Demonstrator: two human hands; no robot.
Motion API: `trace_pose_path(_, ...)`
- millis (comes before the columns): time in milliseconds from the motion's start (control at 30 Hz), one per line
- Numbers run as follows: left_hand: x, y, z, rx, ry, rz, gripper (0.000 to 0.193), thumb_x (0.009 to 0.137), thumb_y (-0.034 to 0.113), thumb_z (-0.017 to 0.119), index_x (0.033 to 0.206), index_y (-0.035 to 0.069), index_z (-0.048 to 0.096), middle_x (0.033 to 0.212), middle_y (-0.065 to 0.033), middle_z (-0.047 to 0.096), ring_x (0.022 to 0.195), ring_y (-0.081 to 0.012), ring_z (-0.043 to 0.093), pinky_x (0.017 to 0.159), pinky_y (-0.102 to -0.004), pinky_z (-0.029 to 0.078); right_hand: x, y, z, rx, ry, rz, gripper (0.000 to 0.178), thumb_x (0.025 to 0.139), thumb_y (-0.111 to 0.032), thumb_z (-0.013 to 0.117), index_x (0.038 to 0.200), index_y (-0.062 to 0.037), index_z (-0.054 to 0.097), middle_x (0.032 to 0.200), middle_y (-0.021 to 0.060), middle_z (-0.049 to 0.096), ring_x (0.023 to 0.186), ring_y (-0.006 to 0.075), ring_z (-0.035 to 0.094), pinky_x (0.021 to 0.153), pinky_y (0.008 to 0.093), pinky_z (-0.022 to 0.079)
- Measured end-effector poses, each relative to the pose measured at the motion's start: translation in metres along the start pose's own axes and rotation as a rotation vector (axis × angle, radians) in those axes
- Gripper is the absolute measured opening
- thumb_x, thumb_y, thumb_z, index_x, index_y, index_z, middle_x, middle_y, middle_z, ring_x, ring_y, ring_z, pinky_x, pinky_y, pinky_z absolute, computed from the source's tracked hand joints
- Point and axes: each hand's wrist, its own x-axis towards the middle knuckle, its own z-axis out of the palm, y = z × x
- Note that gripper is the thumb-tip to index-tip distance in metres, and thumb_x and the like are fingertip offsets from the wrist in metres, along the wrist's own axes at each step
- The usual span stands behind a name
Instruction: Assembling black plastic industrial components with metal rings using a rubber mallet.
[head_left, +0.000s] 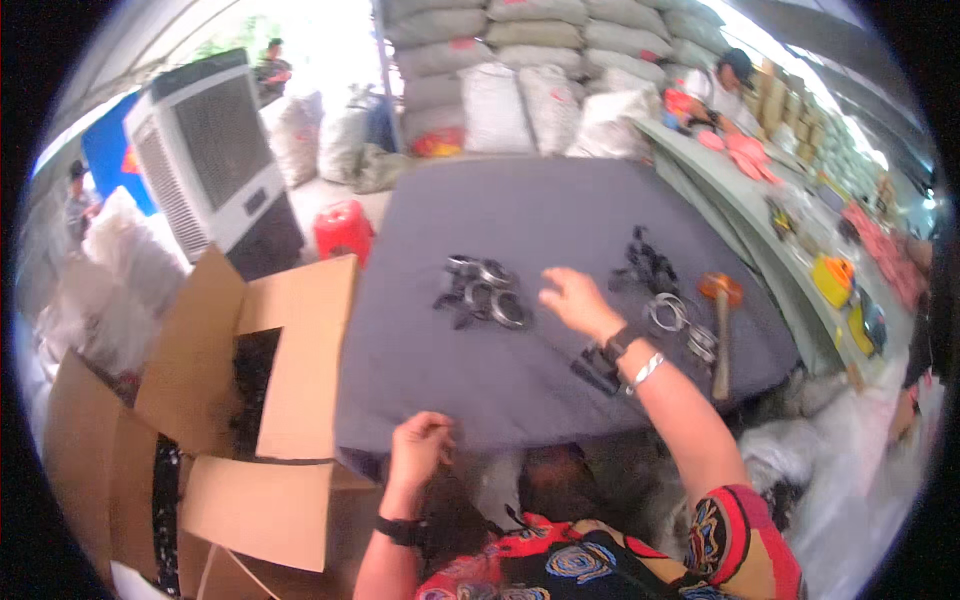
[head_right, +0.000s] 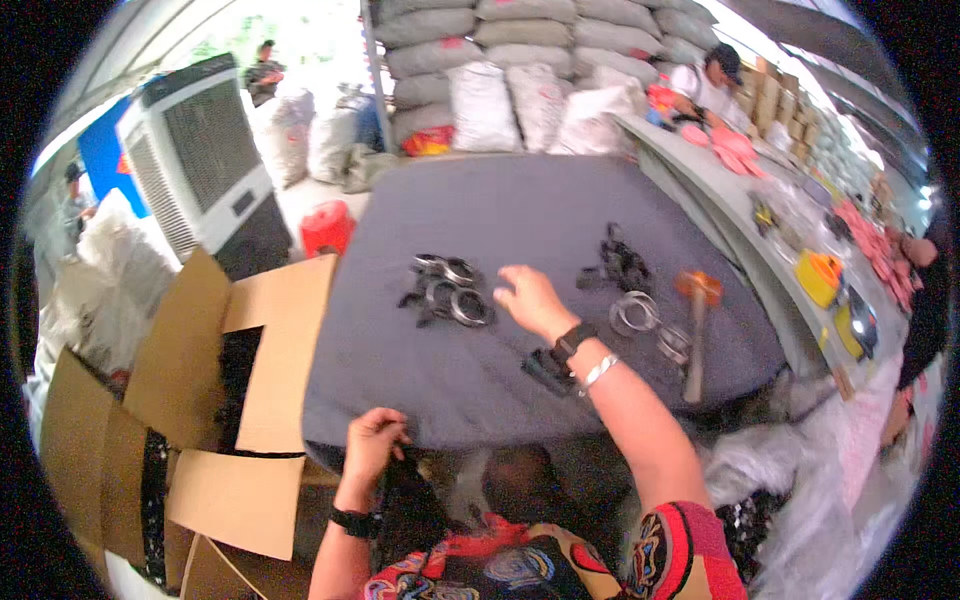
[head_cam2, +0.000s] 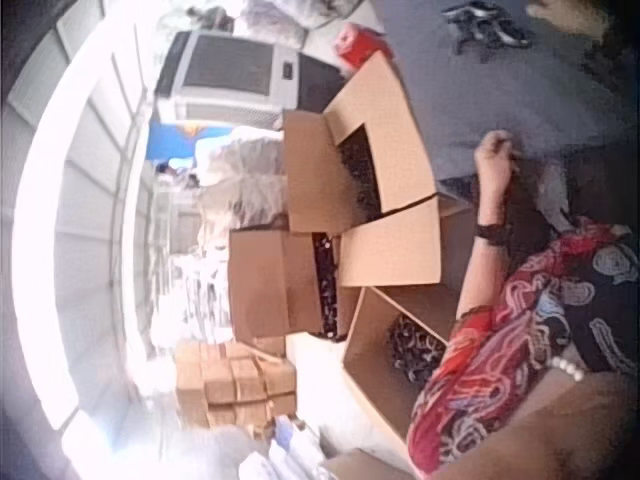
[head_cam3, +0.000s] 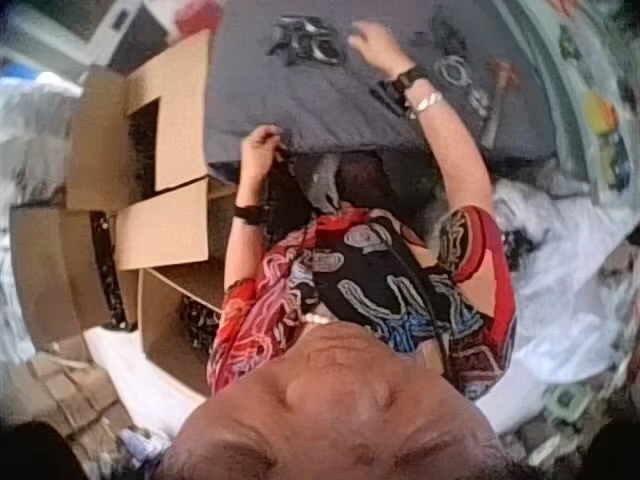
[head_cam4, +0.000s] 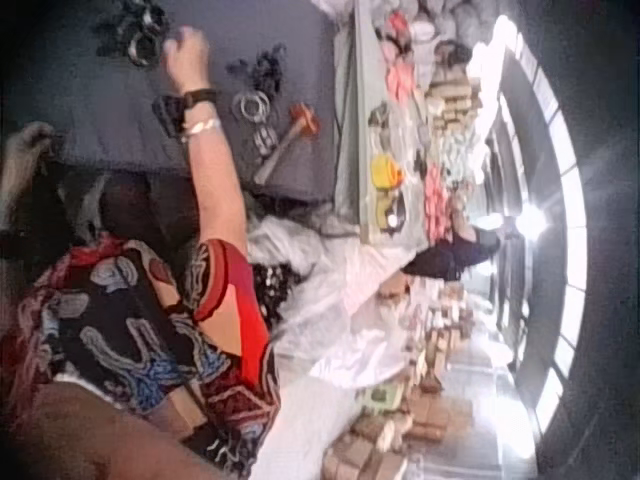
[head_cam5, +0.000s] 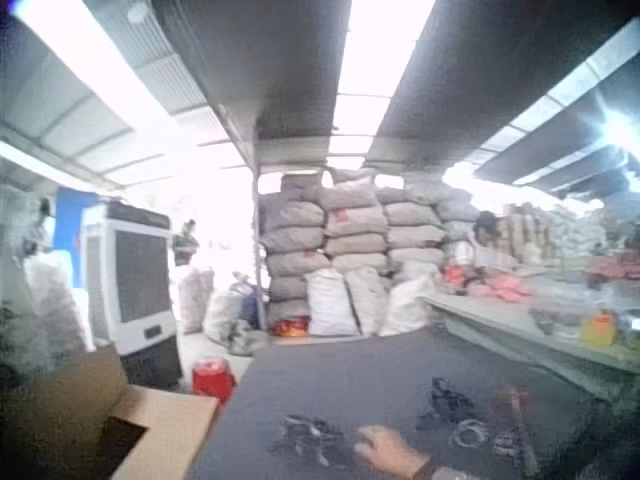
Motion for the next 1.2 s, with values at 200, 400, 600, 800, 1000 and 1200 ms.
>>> trace_pose_path(200,0.01,-0.005,0.009,0.069,-0.015,0.032,0.009,0.086,-0.003,0.056,0.09,0.0,0.063,0.076,-0.0047,0.062,0.063,-0.0097,0.06,0.047,-0.0214,0.045,-0.047,0.071,-0.124,0.061,0.126,0.26,0.033,0.078,-0.016,0.061,0.105,0.0041,0.064,0.099,0.018,0.068,0.093,0.0286,0.066,0.081,0.0367,0.05)
trace_pose_path(400,0.002,-0.005,0.012,0.073,-0.009,0.061,0.008,0.086,-0.004,0.056,0.092,-0.002,0.062,0.072,-0.0051,0.061,0.061,-0.0097,0.059,0.046,-0.0217,0.044,-0.1,0.102,-0.13,-0.314,-0.023,0.312,0.023,0.074,-0.016,0.063,0.09,0.0001,0.068,0.088,0.0194,0.066,0.085,0.0353,0.064,0.076,0.0416,0.05)
trace_pose_path(600,0.003,-0.007,0.011,0.08,-0.01,0.055,0.008,0.086,-0.003,0.056,0.092,-0.002,0.062,0.072,-0.0054,0.061,0.061,-0.0098,0.059,0.046,-0.0214,0.044,-0.108,0.09,-0.091,-0.582,-0.196,0.408,0.023,0.08,-0.023,0.065,0.088,-0.0015,0.065,0.092,0.0207,0.064,0.088,0.0377,0.062,0.077,0.0463,0.05)
trace_pose_path(800,0.013,-0.005,0.015,0.076,-0.025,0.073,0.009,0.086,-0.002,0.057,0.093,-0.002,0.062,0.074,-0.0057,0.062,0.062,-0.0104,0.06,0.046,-0.0215,0.046,-0.092,0.081,-0.068,-0.48,0.007,0.238,0.023,0.081,-0.02,0.065,0.09,0.0001,0.061,0.087,0.0211,0.062,0.085,0.0387,0.062,0.076,0.047,0.05)
trace_pose_path(1000,0.0,0.0,-0.002,0.074,0.005,0.005,0.009,0.085,0.001,0.057,0.091,0.0,0.064,0.074,-0.0051,0.063,0.061,-0.0117,0.06,0.049,-0.0261,0.049,-0.04,0.095,-0.053,-0.253,0.024,0.412,0.059,0.079,-0.019,0.063,0.131,-0.0024,0.04,0.109,0.0272,0.06,0.103,0.0412,0.058,0.084,0.0494,0.046)
trace_pose_path(1200,0.006,-0.014,0.008,0.118,-0.05,-0.021,0.012,0.087,0.005,0.058,0.096,0.001,0.063,0.075,-0.0061,0.064,0.059,-0.0117,0.059,0.048,-0.0255,0.047,-0.039,0.149,-0.054,0.529,0.256,0.835,0.046,0.086,-0.012,0.059,0.13,-0.0036,0.05,0.1,0.0143,0.066,0.061,0.0209,0.064,0.047,0.0325,0.05)
